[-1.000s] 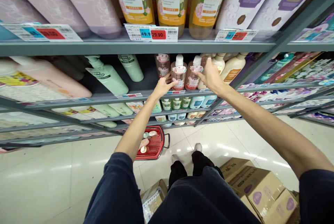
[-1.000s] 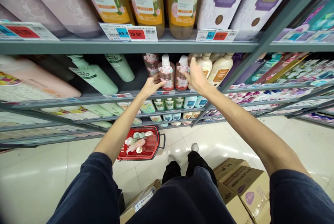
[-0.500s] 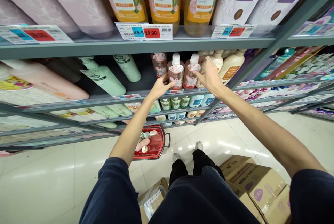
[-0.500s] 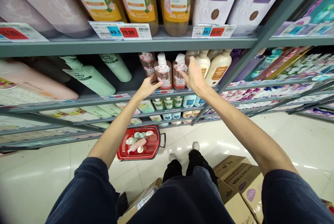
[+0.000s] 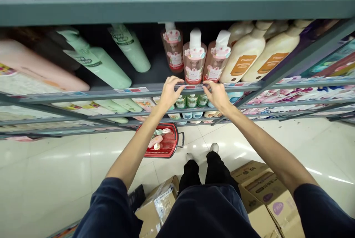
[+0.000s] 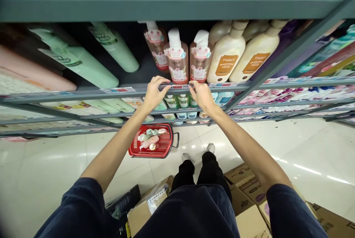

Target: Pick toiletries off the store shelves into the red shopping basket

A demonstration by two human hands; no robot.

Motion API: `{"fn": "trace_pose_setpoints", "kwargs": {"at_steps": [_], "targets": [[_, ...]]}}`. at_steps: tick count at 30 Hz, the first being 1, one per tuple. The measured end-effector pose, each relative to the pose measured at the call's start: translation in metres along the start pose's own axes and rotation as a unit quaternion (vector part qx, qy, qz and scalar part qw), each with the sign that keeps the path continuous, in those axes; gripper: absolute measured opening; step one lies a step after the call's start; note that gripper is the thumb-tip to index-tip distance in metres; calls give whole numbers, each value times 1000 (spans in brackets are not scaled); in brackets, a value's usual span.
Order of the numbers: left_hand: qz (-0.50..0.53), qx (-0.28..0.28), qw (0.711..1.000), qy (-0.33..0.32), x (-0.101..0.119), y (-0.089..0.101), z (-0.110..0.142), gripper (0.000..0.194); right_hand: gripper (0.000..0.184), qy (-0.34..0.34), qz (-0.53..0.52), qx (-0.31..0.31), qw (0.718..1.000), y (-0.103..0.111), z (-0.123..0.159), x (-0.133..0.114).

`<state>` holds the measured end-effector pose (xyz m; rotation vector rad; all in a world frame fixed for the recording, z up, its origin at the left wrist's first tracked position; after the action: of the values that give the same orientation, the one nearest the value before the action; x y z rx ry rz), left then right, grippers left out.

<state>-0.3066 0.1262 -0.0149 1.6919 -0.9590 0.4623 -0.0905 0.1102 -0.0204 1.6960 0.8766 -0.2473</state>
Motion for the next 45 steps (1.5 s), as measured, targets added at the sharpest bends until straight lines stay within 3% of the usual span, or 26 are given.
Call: {"fn": "trace_pose_setpoints", "kwargs": {"at_steps": [4,8,11,15,29,33,39,45], "targets": [[21,-25,999,15,-12,-11,-1,17,28,-12,-53,37,998,-5,-2,17],[50,-15,999,15,-10,-14,-1,23,45,-38,-98,35,994,-17,2,32],[38,7,999,13,-4,-15,-2,25,59,-30,-117,43,992,-22,3,31],[-5,28,1000,11,1,-15,-1,26,64,-22,-131,67,989,-21,0,28],[-43,19,999,-6,0,-20,-2,35,58,0,-28,44,999,-22,0,26],[-51,5,999,-5,-3,-11,-3,31,56,7,-19,51,998,-20,-1,24],[-44,5,999,6,-14,21,2,25,52,8,-19,52,998,-14,-3,18],[-35,-4,999,35,-25,19,-2,16,51,8,-43,75,996,-16,-4,18]]}}
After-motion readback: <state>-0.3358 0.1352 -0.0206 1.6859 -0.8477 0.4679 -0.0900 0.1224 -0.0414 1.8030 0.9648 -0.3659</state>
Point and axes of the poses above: each hand's wrist, its own z-axis away from the middle knuckle, its own y-axis out of the back of the hand, x = y × z, the point moved 10 cm from there along -z, towards the middle knuckle, and after that the axes turned 6 degrees about y, right-handed, at the moved point
